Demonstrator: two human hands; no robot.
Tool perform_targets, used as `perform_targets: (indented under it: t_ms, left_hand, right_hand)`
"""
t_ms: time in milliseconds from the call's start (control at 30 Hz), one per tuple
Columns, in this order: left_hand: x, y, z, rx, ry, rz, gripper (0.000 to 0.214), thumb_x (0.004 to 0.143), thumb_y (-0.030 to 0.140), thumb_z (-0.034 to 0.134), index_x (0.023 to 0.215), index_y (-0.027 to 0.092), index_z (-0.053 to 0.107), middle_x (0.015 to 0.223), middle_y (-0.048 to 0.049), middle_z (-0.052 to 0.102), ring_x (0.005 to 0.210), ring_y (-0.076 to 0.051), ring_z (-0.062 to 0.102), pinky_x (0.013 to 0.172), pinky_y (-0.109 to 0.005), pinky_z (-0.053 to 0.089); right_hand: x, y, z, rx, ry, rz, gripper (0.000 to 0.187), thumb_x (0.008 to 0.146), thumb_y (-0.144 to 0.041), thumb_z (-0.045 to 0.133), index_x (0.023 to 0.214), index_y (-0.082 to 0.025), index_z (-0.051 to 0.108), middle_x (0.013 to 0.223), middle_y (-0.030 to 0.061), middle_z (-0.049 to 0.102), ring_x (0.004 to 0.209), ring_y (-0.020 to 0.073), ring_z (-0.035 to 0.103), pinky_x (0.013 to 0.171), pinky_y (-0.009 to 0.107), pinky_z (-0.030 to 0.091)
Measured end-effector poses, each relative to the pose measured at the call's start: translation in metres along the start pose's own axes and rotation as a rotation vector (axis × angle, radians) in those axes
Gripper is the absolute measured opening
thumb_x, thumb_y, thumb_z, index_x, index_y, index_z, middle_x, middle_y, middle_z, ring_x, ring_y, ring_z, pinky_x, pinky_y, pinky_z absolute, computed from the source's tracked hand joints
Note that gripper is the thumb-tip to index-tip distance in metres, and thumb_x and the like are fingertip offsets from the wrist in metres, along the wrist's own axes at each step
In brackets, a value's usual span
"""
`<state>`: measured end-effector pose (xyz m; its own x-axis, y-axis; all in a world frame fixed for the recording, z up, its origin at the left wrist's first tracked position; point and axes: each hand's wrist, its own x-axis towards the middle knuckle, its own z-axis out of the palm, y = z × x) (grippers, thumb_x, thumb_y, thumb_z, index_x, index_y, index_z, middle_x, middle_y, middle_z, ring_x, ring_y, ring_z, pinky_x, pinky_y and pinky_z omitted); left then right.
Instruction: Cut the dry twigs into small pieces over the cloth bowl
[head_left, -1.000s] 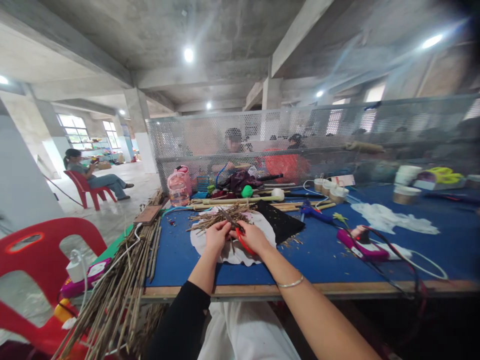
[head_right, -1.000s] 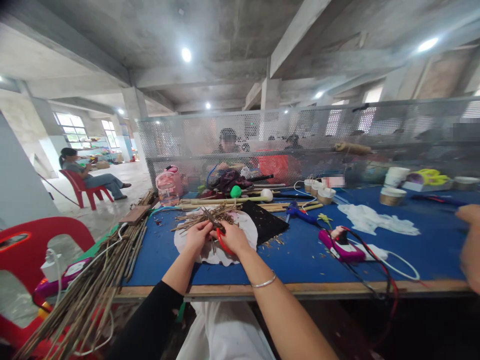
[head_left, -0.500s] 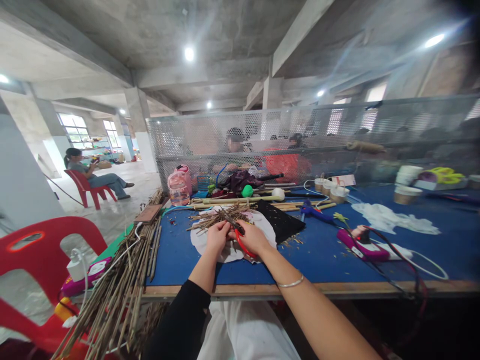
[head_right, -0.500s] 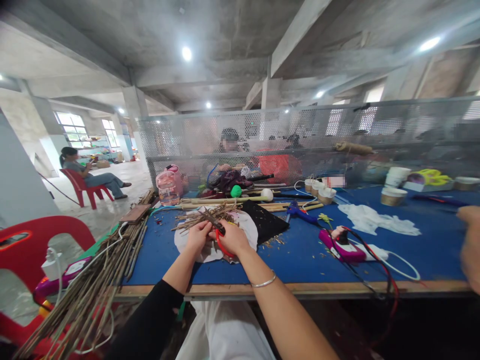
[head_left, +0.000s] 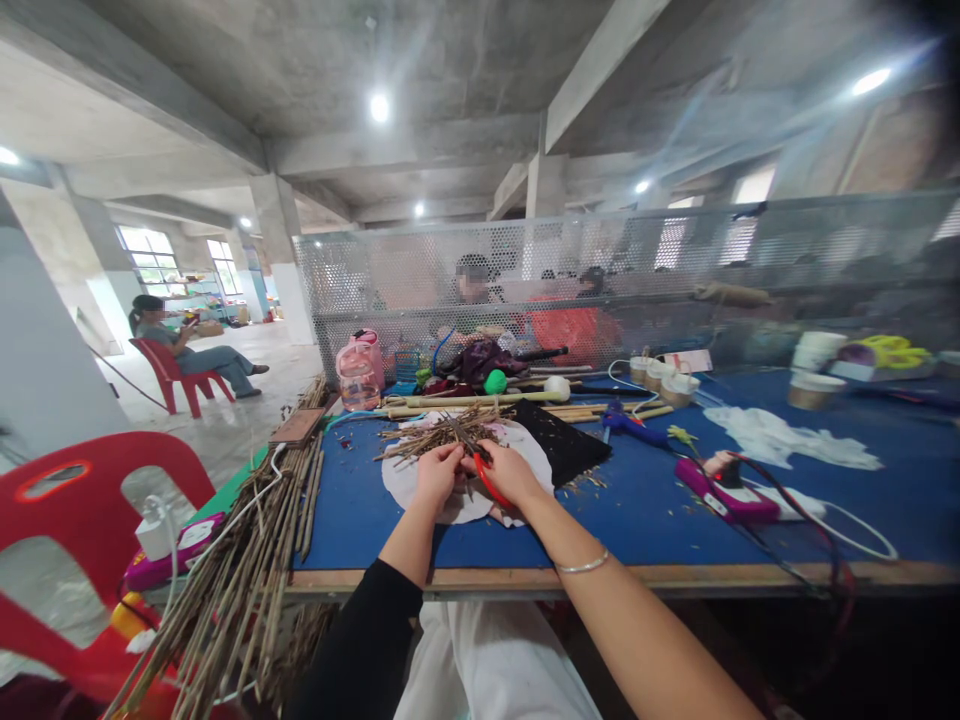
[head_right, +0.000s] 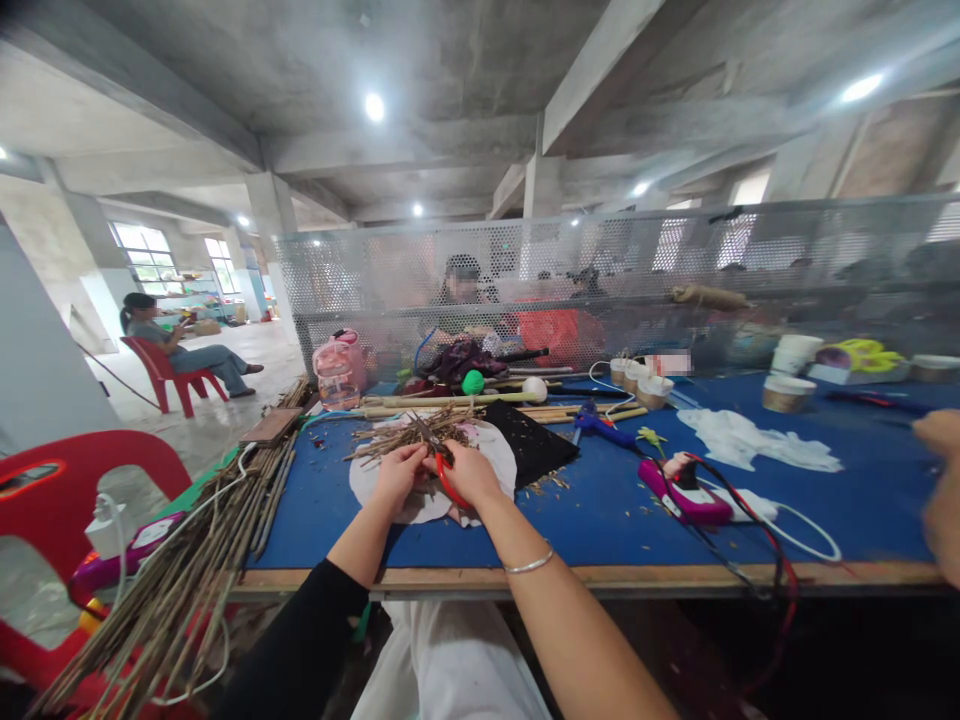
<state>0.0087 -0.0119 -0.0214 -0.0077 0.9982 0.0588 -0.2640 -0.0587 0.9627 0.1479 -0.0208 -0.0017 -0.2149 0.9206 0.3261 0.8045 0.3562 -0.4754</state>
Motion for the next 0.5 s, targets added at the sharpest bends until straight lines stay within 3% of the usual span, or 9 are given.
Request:
perform_targets:
  t_ms: [267, 500]
  left_hand:
    - [0.001, -0.0023, -0.001, 0.0, -0.078, 0.026, 0.035, 0.059, 0.045, 0.068, 0.067, 0.013, 0.061, 0.054, -0.0006, 0.057, 0.039, -0.006, 0.045, 0.039, -0.018, 0.034]
    - [-0.0022, -0.0008, 0.0006, 0.004, -0.126, 0.012, 0.033, 0.062, 0.045, 0.066, 0.068, 0.014, 0.058, 0.049, 0.002, 0.053, 0.037, -0.006, 0.042, 0.039, -0.018, 0.031]
  right_hand:
    - [-0.001, 0.0004, 0.0028, -0.041, 0.004, -0.058, 0.06, 0.074, -0.056, 0.056, 0.121, -0.019, 0.049, 0.115, 0.0119, 0.058, 0.106, 0.0241, 0.054, 0.083, 0.032, 0.039]
    - [0.0024, 0.0063, 0.0069, -0.013, 0.026, -0.102, 0.061, 0.076, -0.051, 0.056, 0.124, -0.015, 0.047, 0.119, 0.0143, 0.055, 0.111, 0.0227, 0.05, 0.09, 0.032, 0.037]
